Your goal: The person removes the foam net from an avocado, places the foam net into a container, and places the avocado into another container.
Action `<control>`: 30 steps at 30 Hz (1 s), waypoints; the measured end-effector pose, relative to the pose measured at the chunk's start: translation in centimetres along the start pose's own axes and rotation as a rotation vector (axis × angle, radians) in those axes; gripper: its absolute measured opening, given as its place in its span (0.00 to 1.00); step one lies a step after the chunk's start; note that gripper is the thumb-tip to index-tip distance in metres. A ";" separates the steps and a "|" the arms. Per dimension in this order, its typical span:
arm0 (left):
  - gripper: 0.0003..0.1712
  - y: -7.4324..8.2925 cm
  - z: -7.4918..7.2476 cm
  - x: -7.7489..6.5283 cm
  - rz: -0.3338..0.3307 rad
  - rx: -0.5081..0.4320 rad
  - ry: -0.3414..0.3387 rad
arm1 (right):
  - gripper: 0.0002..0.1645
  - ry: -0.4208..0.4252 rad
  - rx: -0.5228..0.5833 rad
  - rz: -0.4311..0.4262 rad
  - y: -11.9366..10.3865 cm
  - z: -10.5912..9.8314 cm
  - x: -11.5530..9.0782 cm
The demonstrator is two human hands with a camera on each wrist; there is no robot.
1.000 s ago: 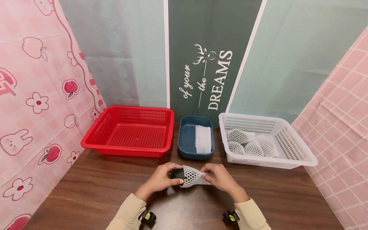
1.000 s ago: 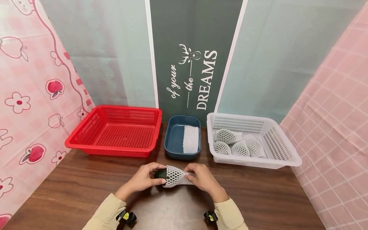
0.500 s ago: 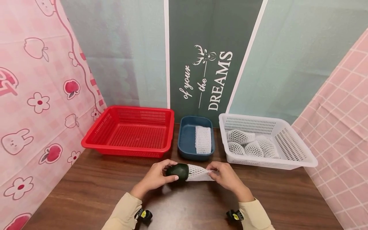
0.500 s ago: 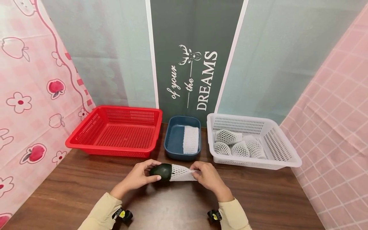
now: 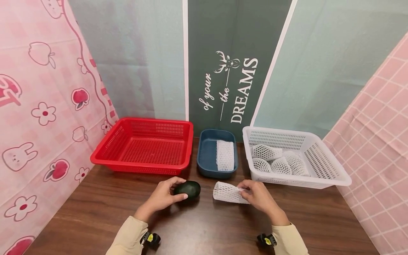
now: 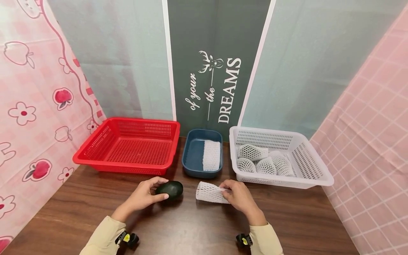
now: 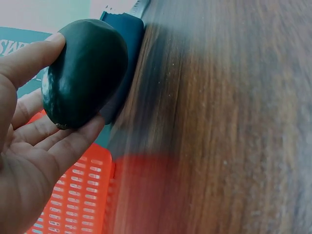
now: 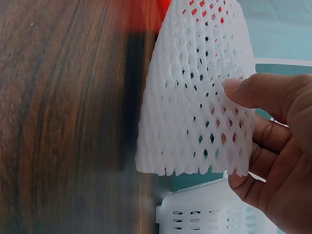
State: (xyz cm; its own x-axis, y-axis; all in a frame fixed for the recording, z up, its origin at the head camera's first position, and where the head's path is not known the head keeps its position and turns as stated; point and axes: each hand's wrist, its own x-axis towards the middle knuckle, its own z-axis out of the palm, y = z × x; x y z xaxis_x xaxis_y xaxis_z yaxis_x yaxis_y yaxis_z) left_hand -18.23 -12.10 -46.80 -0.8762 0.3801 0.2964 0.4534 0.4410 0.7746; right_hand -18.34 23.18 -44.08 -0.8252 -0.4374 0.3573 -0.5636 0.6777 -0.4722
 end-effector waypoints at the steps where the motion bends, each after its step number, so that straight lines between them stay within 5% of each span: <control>1: 0.25 0.0 0.0 0.0 -0.001 0.000 0.000 | 0.13 -0.003 0.002 0.003 0.0 0.0 0.0; 22: 0.25 0.3 -2.4 -1.2 -0.043 0.032 0.054 | 0.10 -0.017 0.085 0.005 -1.6 -1.3 2.7; 30: 0.25 -0.1 -3.2 -1.8 -0.070 0.032 0.060 | 0.09 0.106 0.045 -0.006 -2.0 -1.8 5.0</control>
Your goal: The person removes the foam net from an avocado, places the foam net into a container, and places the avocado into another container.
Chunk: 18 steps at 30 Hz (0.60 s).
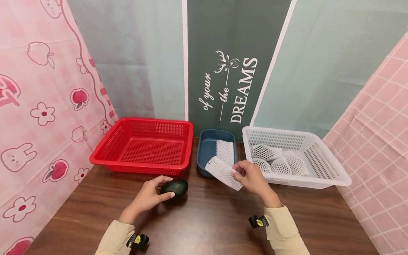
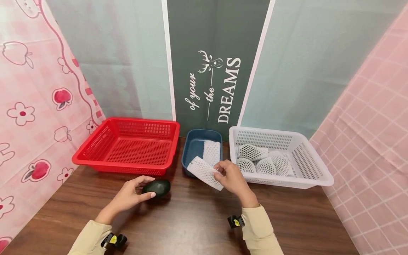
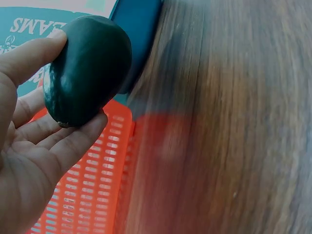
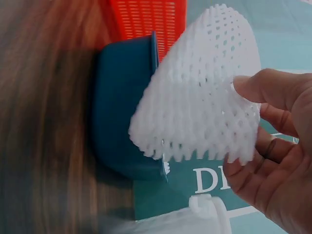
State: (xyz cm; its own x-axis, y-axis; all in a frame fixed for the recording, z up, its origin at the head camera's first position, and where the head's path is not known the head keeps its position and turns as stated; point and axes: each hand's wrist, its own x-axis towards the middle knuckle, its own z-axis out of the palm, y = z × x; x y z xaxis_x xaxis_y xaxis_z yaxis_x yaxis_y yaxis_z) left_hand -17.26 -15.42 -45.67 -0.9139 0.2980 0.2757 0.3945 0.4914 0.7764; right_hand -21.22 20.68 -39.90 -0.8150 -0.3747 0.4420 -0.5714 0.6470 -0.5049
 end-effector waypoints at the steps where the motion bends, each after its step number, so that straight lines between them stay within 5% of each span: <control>1: 0.25 0.0 -0.1 0.0 0.001 0.001 0.002 | 0.09 0.006 0.004 0.013 -0.1 0.0 0.3; 10: 0.26 -0.3 -1.2 -0.5 -0.039 0.010 0.029 | 0.12 0.054 0.031 0.227 0.1 0.9 3.2; 18: 0.24 -0.7 -2.2 -0.6 -0.037 0.007 0.039 | 0.12 0.061 0.179 0.423 0.4 2.2 5.7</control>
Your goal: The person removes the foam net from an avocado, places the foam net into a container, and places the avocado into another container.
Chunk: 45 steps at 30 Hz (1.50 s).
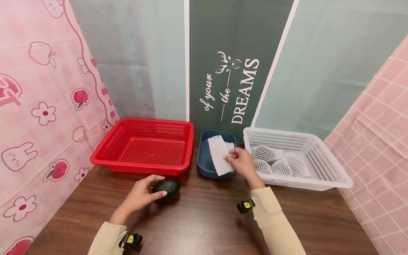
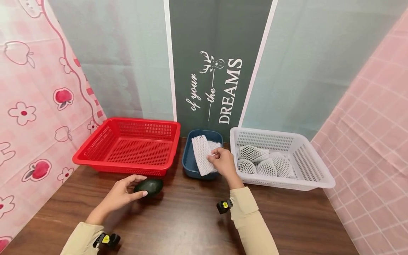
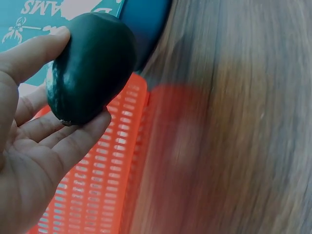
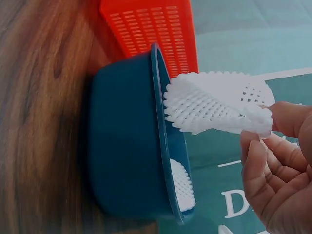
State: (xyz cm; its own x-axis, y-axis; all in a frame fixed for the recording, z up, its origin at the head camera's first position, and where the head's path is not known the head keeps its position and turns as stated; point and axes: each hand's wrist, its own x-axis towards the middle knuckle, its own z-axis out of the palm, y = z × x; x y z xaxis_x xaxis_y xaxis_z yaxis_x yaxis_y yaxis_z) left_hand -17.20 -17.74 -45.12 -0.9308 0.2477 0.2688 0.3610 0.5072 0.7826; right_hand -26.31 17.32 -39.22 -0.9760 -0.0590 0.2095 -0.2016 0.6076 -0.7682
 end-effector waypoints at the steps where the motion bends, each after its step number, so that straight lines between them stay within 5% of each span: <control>1: 0.24 -0.1 -0.1 0.0 0.001 0.002 0.001 | 0.12 0.000 0.021 0.026 -0.1 0.2 0.3; 10: 0.24 -0.4 -1.1 -0.6 0.008 0.019 0.021 | 0.23 -0.062 0.176 0.207 -0.4 2.3 2.2; 26: 0.25 0.1 -1.1 -0.9 -0.005 -0.001 0.013 | 0.14 -0.086 0.081 0.141 0.2 2.6 1.4; 35: 0.25 0.7 -0.6 -0.9 -0.005 -0.023 0.011 | 0.27 -0.193 -0.288 -0.056 -1.0 1.3 -0.3; 45: 0.23 1.9 -1.1 -0.8 -0.002 -0.075 0.110 | 0.29 -0.210 -0.434 -0.166 -3.3 1.6 0.0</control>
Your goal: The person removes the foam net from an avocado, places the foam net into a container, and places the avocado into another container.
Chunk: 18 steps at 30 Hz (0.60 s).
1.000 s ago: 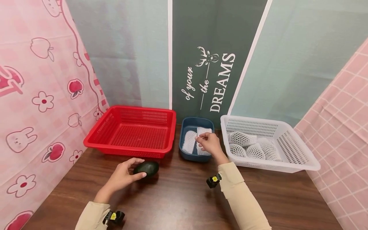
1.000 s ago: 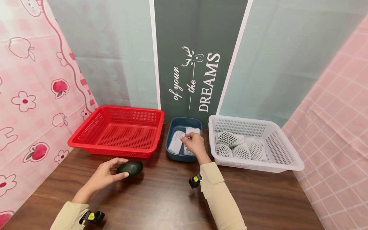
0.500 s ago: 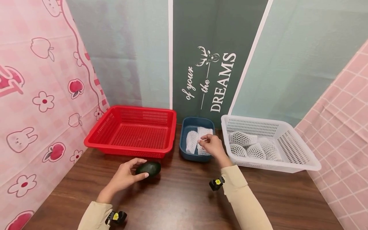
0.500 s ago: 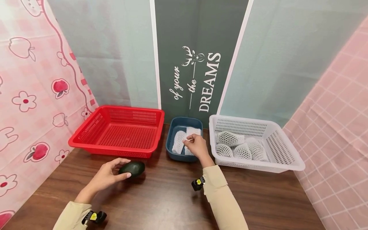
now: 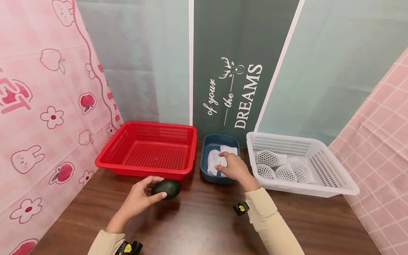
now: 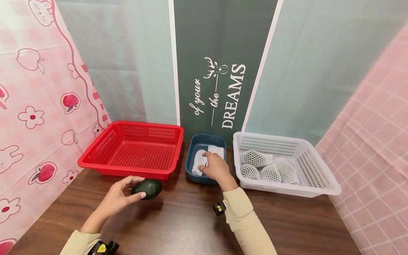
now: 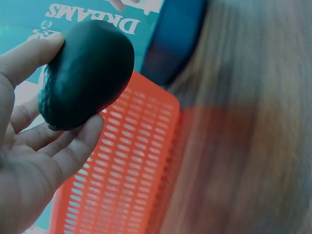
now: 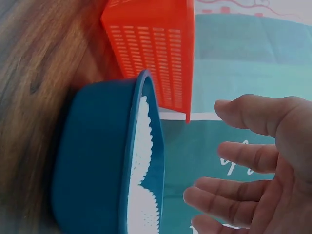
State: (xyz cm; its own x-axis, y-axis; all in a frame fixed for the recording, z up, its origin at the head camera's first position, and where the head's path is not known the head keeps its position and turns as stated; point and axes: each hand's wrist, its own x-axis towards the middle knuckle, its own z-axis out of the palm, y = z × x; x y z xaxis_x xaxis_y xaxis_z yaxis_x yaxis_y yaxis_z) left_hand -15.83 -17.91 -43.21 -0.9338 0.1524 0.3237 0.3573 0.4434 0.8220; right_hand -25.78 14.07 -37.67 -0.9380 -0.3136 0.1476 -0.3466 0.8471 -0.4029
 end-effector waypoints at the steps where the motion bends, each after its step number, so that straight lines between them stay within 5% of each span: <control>1: 0.23 0.3 -0.1 0.1 0.005 -0.007 0.010 | 0.28 -0.006 -0.004 0.001 -0.2 0.0 0.0; 10: 0.23 1.6 -0.7 1.7 0.077 0.016 0.135 | 0.27 -0.043 -0.041 0.001 -2.1 0.5 0.3; 18: 0.25 1.4 -0.6 3.3 0.019 0.031 0.206 | 0.28 -0.045 -0.033 -0.029 -3.1 1.3 0.8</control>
State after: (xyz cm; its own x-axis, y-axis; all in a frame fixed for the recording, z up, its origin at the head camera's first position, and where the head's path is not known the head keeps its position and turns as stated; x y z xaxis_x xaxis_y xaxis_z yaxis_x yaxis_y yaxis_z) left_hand -18.37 -17.35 -40.74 -0.9024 -0.0215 0.4303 0.3708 0.4699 0.8011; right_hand -25.49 10.62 -37.47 -0.9267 -0.3567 0.1181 -0.3744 0.8507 -0.3689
